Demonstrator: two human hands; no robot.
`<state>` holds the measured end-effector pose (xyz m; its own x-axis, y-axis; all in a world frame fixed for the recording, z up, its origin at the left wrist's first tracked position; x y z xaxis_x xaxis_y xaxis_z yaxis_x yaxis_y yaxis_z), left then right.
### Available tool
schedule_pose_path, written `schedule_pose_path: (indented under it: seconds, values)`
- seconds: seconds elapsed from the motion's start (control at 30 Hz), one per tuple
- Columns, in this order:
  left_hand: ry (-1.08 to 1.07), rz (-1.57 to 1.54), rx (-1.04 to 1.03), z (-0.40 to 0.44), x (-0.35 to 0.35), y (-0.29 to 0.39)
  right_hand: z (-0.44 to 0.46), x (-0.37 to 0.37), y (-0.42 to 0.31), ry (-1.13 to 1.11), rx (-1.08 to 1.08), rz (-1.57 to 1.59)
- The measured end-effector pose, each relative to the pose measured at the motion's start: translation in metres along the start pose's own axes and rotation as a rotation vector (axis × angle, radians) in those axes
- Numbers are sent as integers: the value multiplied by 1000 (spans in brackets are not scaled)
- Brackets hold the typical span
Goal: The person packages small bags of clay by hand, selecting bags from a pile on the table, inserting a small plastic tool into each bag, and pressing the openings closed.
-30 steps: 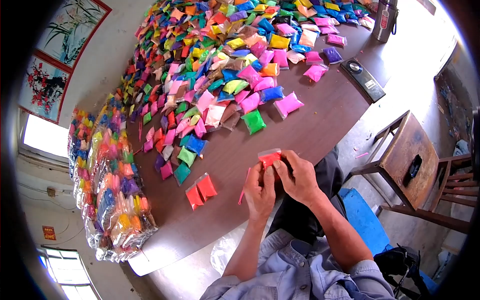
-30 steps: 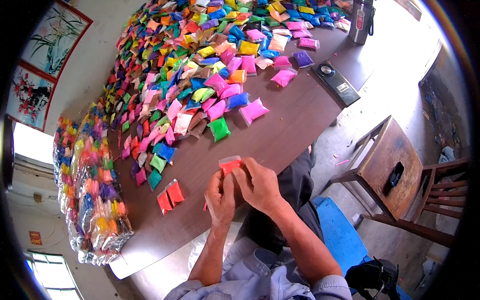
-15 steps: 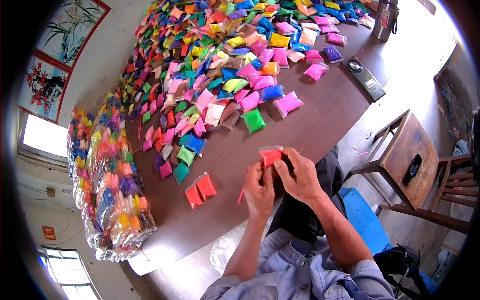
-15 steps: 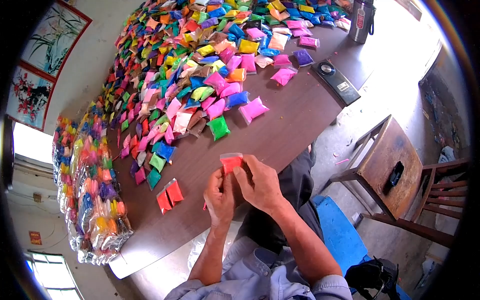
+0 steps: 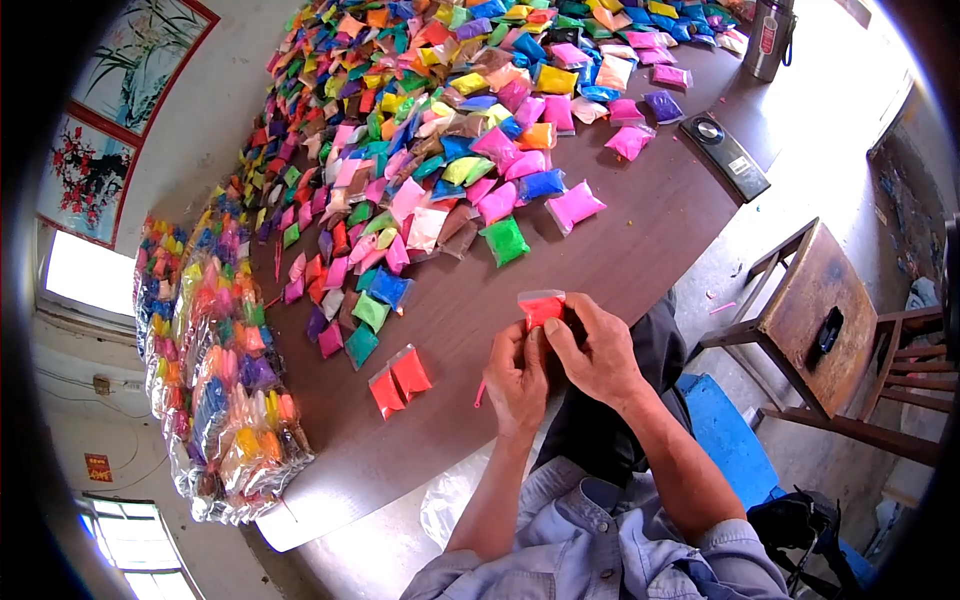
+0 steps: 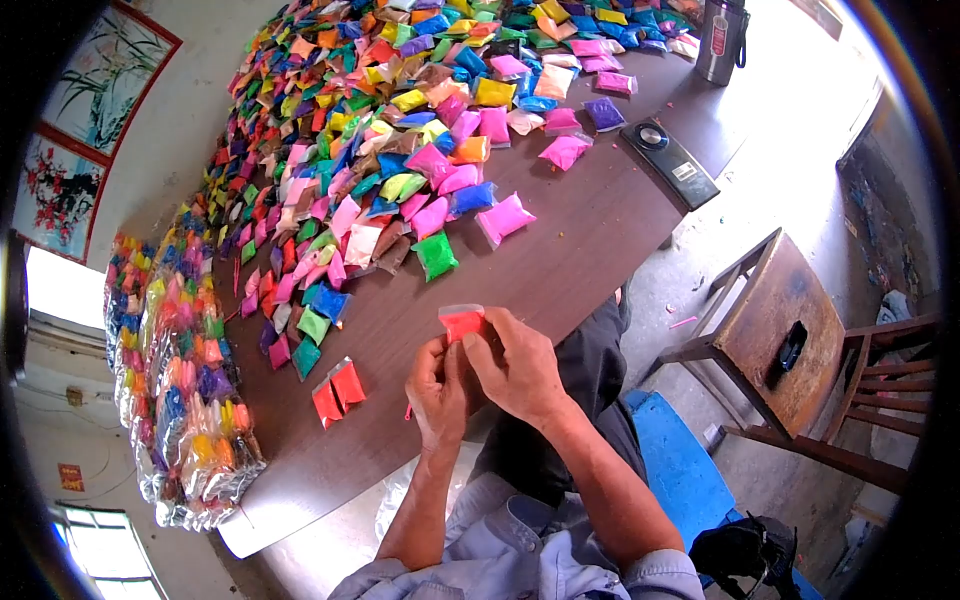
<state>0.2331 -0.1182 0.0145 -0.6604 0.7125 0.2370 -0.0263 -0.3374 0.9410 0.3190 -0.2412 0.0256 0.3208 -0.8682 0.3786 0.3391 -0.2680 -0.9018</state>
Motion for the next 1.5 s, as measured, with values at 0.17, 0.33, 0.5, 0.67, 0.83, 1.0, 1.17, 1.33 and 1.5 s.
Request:
schedule_pose_path:
  seconds: [0.17, 0.33, 0.5, 0.67, 0.83, 1.0, 1.17, 1.33, 1.5]
  values:
    - [-17, 5, 12, -1, 1, 6, 0, -1, 0, 18, 8, -18]
    - [-26, -168, 79, 0, -3, 18, 0, 0, 4, -13, -45, 0]
    - [-8, -71, 32, 1, 0, 16, -2, -1, 2, -23, 38, 27]
    - [2, -43, -5, 0, 3, 11, 0, 1, -4, -43, 25, 3]
    - [22, -93, 27, -1, 2, 19, -1, 0, 1, -7, 32, 34]
    - [-13, -175, 71, 1, 0, 19, -2, -1, 4, -42, 65, 20]
    - [-2, -115, 65, 1, 2, 18, -1, 2, -2, -75, 39, 15]
    - [4, -65, 67, -1, 4, 13, -1, 1, -2, -71, 30, 16]
    - [14, -200, 160, -1, 4, 14, -1, 1, -1, -32, 35, 28]
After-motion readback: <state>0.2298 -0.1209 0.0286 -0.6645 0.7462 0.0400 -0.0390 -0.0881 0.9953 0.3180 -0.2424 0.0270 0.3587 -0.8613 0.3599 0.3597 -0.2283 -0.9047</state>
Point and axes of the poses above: each hand's wrist, its own z-axis towards the middle knuckle, its own x-axis out of the back of the hand, y = z × x, the point moved 5 cm from there along z, towards the middle knuckle, and after that the axes turned 10 degrees about -z, right-handed, at the moved point
